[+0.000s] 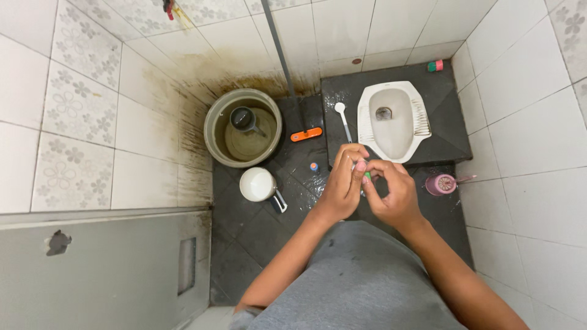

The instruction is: The person opens a small sachet and pours its contents into a squat toilet. They then use a toilet brush to scrub the inside of the toilet bowl, followed by rinsing the brush with water from a bucket using a ladle. Finally, they use a mop to clean the floor around the toilet.

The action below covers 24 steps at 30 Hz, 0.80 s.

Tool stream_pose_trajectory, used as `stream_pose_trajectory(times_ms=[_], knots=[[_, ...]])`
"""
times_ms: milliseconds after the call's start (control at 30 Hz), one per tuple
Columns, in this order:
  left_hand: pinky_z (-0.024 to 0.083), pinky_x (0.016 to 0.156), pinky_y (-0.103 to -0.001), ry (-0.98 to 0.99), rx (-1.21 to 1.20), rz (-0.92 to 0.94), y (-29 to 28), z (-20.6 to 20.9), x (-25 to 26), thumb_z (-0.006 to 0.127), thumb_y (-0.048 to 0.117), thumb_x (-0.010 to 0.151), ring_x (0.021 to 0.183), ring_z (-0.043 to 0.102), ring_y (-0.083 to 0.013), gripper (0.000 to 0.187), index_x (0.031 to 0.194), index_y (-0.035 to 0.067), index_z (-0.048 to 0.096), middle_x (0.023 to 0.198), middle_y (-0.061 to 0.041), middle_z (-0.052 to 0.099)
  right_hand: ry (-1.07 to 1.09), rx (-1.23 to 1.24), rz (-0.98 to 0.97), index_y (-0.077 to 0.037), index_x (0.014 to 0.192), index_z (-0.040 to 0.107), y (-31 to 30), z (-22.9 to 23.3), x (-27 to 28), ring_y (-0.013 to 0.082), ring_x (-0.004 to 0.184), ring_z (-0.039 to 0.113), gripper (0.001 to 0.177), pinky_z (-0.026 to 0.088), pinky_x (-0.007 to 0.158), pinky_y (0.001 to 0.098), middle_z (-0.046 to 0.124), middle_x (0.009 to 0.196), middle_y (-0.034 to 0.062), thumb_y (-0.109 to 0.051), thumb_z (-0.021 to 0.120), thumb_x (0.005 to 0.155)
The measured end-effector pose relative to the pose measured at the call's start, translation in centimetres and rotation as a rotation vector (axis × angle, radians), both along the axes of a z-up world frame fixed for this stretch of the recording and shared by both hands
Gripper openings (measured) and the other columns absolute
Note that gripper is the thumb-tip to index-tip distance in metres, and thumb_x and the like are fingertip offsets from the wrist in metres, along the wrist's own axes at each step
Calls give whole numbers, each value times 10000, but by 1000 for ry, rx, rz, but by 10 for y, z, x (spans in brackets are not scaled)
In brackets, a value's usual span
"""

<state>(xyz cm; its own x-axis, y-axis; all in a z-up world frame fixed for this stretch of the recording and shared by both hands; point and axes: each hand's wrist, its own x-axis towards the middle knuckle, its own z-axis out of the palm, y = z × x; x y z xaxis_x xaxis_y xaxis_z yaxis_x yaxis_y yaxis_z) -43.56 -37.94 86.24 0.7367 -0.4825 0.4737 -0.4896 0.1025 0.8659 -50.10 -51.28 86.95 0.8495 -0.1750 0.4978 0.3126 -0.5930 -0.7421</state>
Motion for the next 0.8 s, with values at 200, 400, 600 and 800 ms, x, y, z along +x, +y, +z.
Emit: stream_pose_trajectory(times_ms=[200, 400, 600, 800], knots=[[503, 935, -372, -17, 66, -30, 21, -4, 36, 409, 160, 1143, 1064, 587, -308, 198, 1128, -18, 495, 1237, -206, 519, 200, -99, 61, -35, 1004, 642, 10, 8, 31, 253, 606, 657, 170, 511, 619, 376, 647, 703, 106, -109, 733, 881], [515, 955, -353, 2, 76, -162, 52, 8, 76, 528, 196, 1122, 1033, 617, -269, 186, 1072, 18, 508, 1149, -141, 572, 108, -269, 127, -50, 995, 665, 26, 7, 62, 344, 648, 651, 82, 501, 598, 439, 680, 778, 136, -121, 648, 958], [505, 734, -374, 16, 451, -214, 89, 21, 110, 767, 328, 935, 807, 563, -274, 398, 938, 30, 503, 920, -94, 542, 176, -361, 191, -74, 881, 613, 35, 3, 86, 348, 761, 667, 30, 509, 659, 469, 650, 775, 116, -97, 633, 883], [502, 745, -427, -381, 517, -151, 111, 22, 136, 747, 418, 931, 919, 589, -305, 405, 920, 58, 561, 953, -89, 524, 241, -521, 191, -79, 852, 585, 48, 1, 100, 327, 746, 660, 70, 497, 647, 474, 627, 758, 86, -82, 647, 820]])
